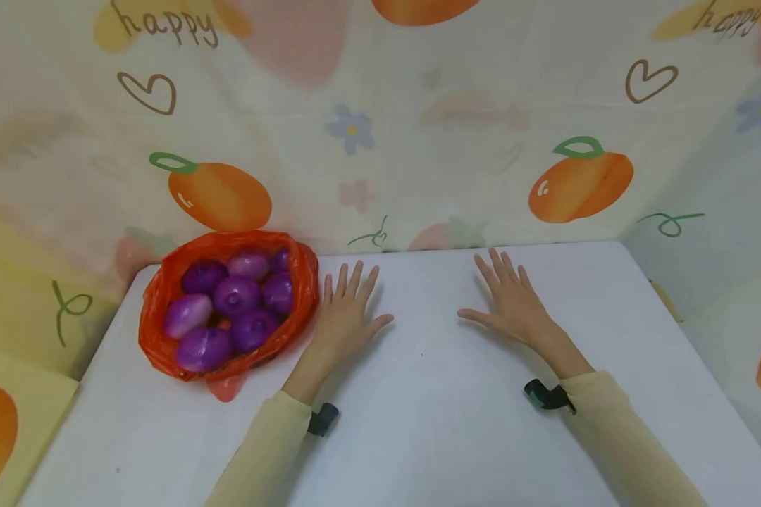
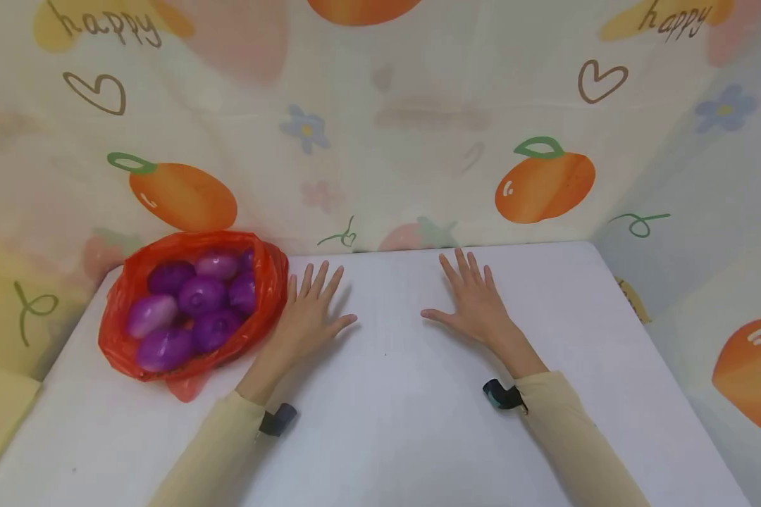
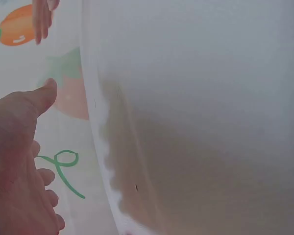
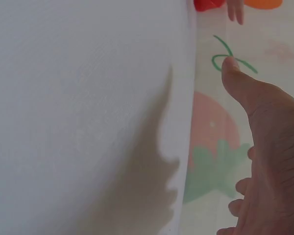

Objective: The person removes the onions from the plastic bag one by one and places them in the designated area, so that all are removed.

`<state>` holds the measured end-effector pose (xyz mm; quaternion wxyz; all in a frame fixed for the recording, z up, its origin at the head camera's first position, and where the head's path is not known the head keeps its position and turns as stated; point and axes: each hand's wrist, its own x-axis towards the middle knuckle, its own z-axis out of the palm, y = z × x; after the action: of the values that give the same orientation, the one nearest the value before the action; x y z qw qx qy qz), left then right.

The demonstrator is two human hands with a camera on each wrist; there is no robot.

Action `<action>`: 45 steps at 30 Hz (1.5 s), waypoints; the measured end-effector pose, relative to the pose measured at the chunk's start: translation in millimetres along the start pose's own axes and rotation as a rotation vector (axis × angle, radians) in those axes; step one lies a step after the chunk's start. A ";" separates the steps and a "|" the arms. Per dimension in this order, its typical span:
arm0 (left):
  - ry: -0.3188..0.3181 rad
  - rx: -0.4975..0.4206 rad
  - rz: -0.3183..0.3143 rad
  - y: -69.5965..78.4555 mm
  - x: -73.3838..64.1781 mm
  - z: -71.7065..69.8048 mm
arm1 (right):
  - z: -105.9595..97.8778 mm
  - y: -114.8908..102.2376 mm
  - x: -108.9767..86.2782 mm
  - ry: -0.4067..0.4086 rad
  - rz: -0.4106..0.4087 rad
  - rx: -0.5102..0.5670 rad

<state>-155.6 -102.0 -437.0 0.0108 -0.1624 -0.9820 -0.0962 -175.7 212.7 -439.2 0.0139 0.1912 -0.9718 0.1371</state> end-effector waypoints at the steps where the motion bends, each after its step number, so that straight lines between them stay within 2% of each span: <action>1: 0.013 -0.007 0.009 0.3 -0.3 0.4 | -0.2 -1.2 0.5 -0.001 -0.001 0.000; 10: 0.078 -0.118 0.060 3.1 -2.3 -7.6 | -2.2 -15.2 7.8 -0.001 -0.037 0.010; 17: 0.163 -0.249 0.046 -0.8 -15.0 -26.9 | 1.1 -28.8 16.6 0.036 -0.103 0.012; 21: 0.207 -0.286 0.025 -14.3 -32.1 -40.2 | 4.3 -38.4 20.8 0.060 -0.143 0.044; 27: 0.299 -0.361 -0.011 -37.7 -56.0 -53.9 | 6.9 -53.9 24.5 0.039 -0.168 0.059; 32: 0.349 -0.357 -0.047 -60.9 -77.3 -63.5 | 11.9 -73.8 30.1 0.036 -0.224 0.082; 36: 0.364 -0.348 -0.117 -83.2 -97.3 -74.5 | 11.9 -95.5 36.8 0.053 -0.272 0.125; 40: 0.370 -0.391 -0.279 -106.9 -115.5 -86.0 | 7.2 -121.8 45.7 0.085 -0.311 0.171; 42: 0.411 -0.423 -0.345 -118.9 -121.9 -89.3 | 6.2 -135.0 50.3 0.090 -0.335 0.189; 45: 0.512 -0.478 -0.386 -134.9 -127.2 -90.6 | 7.0 -152.0 56.5 0.091 -0.360 0.213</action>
<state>-79.3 -285.1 -379.8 0.1989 0.0562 -0.9100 -0.3595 -170.7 54.8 -401.7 0.0617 0.3557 -0.9004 0.2428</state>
